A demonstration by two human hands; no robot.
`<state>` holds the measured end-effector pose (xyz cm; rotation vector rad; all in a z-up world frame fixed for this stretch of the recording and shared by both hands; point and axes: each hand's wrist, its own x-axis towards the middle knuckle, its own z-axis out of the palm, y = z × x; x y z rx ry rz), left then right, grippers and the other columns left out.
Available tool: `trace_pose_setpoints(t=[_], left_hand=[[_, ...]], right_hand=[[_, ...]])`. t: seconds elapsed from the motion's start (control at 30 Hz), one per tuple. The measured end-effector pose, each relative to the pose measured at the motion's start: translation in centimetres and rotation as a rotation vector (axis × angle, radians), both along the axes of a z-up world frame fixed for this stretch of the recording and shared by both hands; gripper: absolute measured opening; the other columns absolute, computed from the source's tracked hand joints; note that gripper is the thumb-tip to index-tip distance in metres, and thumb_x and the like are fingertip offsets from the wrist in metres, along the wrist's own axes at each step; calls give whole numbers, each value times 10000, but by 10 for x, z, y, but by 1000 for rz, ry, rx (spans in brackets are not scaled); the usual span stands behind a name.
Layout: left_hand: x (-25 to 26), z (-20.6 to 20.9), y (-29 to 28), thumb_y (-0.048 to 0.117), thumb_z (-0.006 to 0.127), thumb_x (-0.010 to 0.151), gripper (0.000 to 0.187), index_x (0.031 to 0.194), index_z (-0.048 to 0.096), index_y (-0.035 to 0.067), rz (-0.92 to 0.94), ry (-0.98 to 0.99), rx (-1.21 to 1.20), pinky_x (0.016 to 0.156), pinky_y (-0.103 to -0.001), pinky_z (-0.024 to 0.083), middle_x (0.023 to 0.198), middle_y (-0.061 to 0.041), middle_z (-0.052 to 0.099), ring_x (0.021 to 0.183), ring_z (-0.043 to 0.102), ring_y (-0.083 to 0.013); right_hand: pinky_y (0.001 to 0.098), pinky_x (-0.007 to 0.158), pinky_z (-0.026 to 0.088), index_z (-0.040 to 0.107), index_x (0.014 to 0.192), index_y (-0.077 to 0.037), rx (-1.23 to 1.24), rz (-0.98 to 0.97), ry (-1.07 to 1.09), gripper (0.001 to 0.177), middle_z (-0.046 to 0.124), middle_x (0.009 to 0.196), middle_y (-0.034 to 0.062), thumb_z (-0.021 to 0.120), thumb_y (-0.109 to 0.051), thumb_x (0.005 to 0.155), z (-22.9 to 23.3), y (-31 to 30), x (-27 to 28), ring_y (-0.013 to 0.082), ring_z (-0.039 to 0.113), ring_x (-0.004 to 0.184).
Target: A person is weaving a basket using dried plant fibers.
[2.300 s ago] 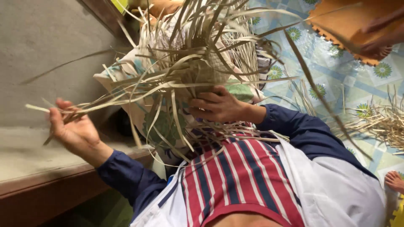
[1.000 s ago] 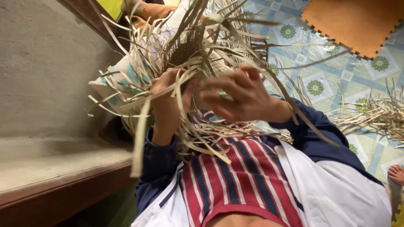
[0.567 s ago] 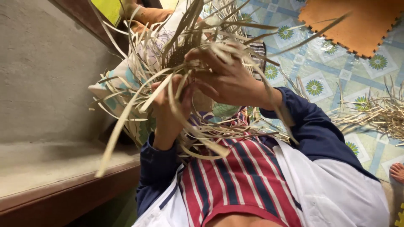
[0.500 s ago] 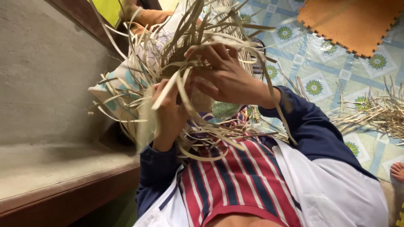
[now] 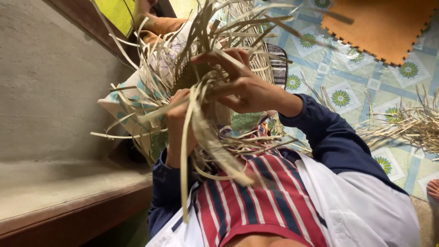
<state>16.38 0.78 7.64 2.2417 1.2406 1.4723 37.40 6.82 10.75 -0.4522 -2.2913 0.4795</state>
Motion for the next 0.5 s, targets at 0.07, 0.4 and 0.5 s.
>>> trace_pose_setpoints(t=[0.07, 0.4, 0.5], left_hand=[[-1, 1, -2, 116, 773, 878, 193, 994, 730, -33, 7, -42, -22, 764, -342, 589, 974, -164, 738, 825, 687, -232], [4, 22, -18, 63, 843, 785, 320, 1058, 679, 29, 20, -221, -106, 654, -260, 549, 910, -59, 724, 729, 667, -141], [8, 32, -20, 45, 867, 754, 384, 1079, 661, 49, 23, -279, -143, 617, -233, 536, 889, -25, 719, 697, 660, -111]], right_hand=[[603, 1262, 41, 842, 999, -346, 62, -32, -125, 358, 304, 1662, 38, 659, -74, 853, -5, 2, 2, 328, 239, 1464], [573, 1223, 26, 826, 996, -263, 308, -207, -37, 235, 348, 1603, 68, 692, -154, 836, 6, 6, -11, 248, 227, 1442], [573, 1208, -42, 800, 1079, -241, 366, -293, -145, 50, 293, 1658, 62, 782, -281, 1054, -4, 10, -14, 236, 226, 1508]])
